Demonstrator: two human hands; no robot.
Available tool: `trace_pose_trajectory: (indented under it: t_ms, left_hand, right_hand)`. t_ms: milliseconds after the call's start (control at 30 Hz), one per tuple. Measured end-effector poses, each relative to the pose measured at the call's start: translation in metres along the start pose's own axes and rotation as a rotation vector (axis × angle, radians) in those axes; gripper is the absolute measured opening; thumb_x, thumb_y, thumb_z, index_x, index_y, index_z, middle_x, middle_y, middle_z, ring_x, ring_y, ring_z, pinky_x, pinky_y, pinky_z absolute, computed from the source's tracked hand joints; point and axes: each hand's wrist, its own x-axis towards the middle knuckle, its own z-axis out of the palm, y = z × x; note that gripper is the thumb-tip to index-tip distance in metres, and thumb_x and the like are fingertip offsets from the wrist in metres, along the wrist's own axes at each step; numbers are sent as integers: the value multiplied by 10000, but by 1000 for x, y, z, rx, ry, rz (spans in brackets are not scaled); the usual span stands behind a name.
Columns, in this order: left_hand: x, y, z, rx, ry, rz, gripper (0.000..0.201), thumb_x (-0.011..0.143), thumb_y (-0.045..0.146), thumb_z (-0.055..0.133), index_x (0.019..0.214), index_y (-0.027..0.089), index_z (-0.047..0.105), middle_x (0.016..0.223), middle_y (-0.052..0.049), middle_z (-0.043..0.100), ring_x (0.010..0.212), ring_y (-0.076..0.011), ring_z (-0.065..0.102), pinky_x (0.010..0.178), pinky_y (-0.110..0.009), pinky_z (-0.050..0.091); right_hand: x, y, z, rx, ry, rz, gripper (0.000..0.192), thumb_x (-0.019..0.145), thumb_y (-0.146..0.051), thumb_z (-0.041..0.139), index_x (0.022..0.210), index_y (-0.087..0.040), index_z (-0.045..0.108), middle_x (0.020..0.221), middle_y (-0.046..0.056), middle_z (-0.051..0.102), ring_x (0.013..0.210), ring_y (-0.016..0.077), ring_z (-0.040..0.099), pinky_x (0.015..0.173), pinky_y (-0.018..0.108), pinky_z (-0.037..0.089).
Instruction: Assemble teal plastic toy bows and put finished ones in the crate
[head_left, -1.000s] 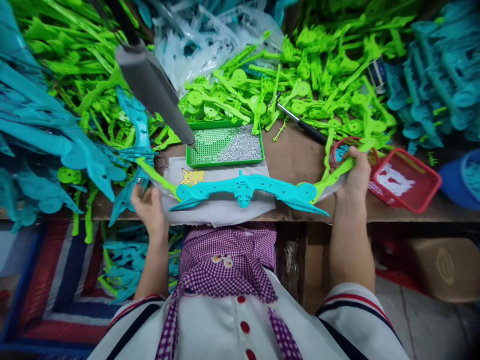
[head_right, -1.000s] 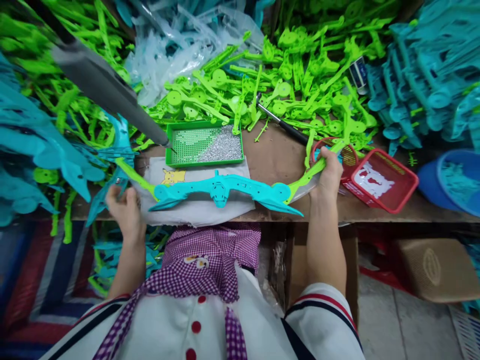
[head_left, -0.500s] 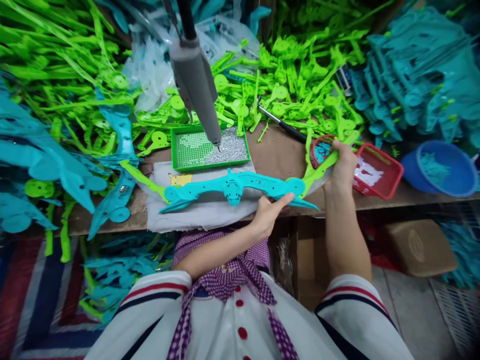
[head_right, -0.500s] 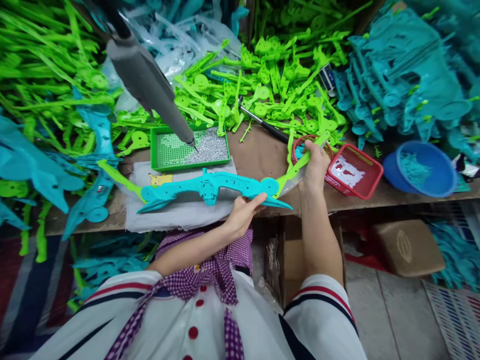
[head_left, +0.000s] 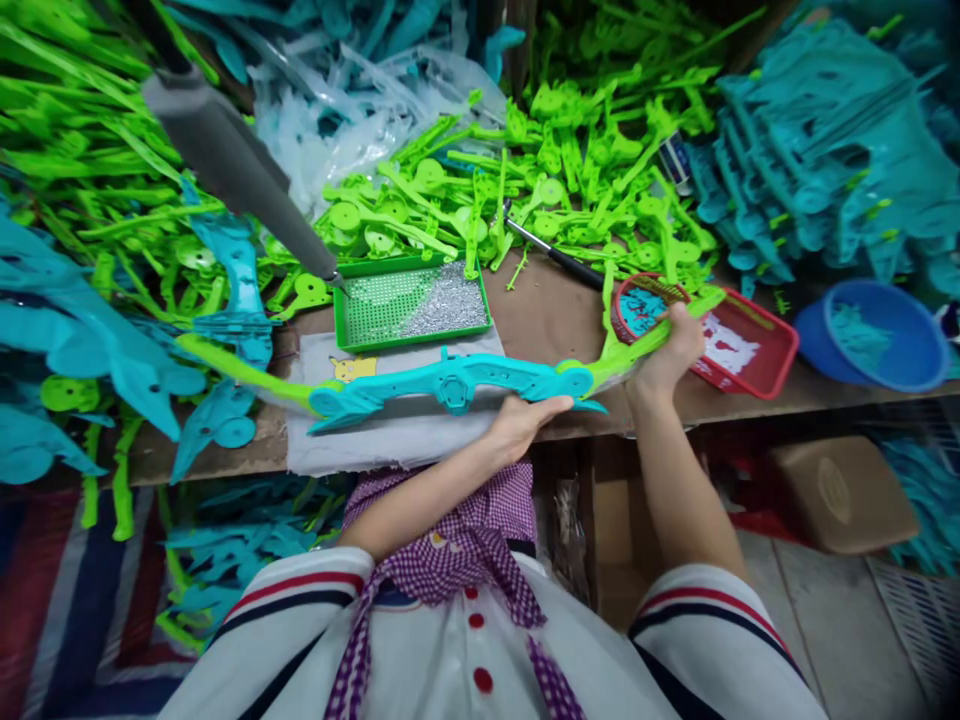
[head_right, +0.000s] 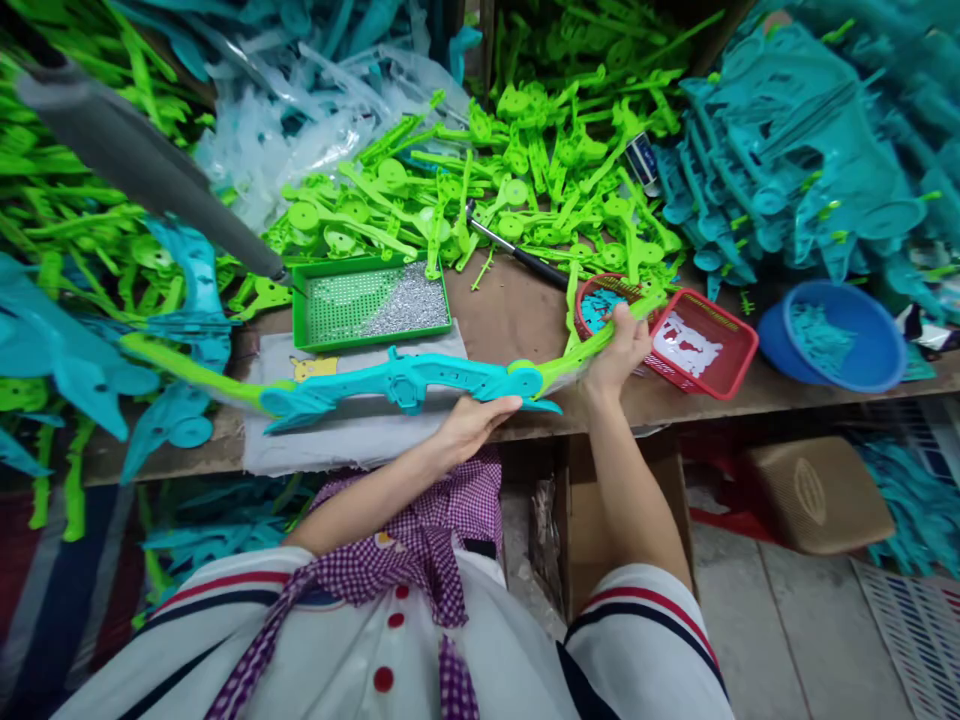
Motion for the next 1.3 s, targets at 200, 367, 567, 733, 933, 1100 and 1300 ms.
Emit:
trace_pose_trajectory:
  t_ms: [200,367,567,733,933,1100,1300]
  left_hand:
    - [-94,47,-67,776,-258,251,306,771,252,798,1072,288,757,1099,-96,736,930,-239,706,896,-451,584]
    - [-135,115,-118,1364,181,1008,489,716,277,863,1176,365,721,1170,-54,709,1112,-306,664,1020,-482,523]
    - [-93,136,-144,1762,135,989,301,947,407,630,1175,224,702,1072,-81,748,989,-243,705,897,-378,553]
    - [-95,128,-141,1816,106,1104,273,957,392,624,1114,185,707,980,-63,766,891,-208,715,804,-321,549]
    - [-97,147,-146,1922,51,840,359,964,400,600,1249,188,646,1122,-97,738,1012,-247,696,865,-337,524]
    - [-76,182,-156,1917,-66,351,440,915,467,608,1269,205,617,1126,-86,728,999,-286,678,840,-355,493]
    - [-61,174,-172,1529,-286,33,521,867,554,595,1218,173,643,1232,-89,698,1076,-279,650,929,-351,482]
  right_hand:
    - [-11,-3,19,114,295,37,343,930,-492,185,730,-284,371,678,-5,359,657,222,534,695,448,514]
    - [-17,-3,27,45,297,86,446,943,-548,89,797,-273,408,678,-14,332,606,197,484,625,393,479]
    - [-56,-5,-12,-30,-5,44,451,910,-629,367,949,-226,566,804,12,536,728,188,543,705,383,498]
    - [-130,-25,-35,-285,-36,-365,316,890,-474,583,1073,-226,653,987,76,667,902,231,634,829,410,498]
    - [-127,-39,12,-555,-545,-667,371,960,-411,543,1289,-262,624,1284,67,681,1280,261,555,1087,456,294]
    - [-96,-40,27,-511,-657,-701,344,995,-416,498,1252,-246,652,1274,74,695,1264,236,577,1071,433,301]
    - [-63,-41,-28,-379,-158,-487,281,959,-380,552,1020,-163,720,1007,120,738,1004,219,664,952,391,449]
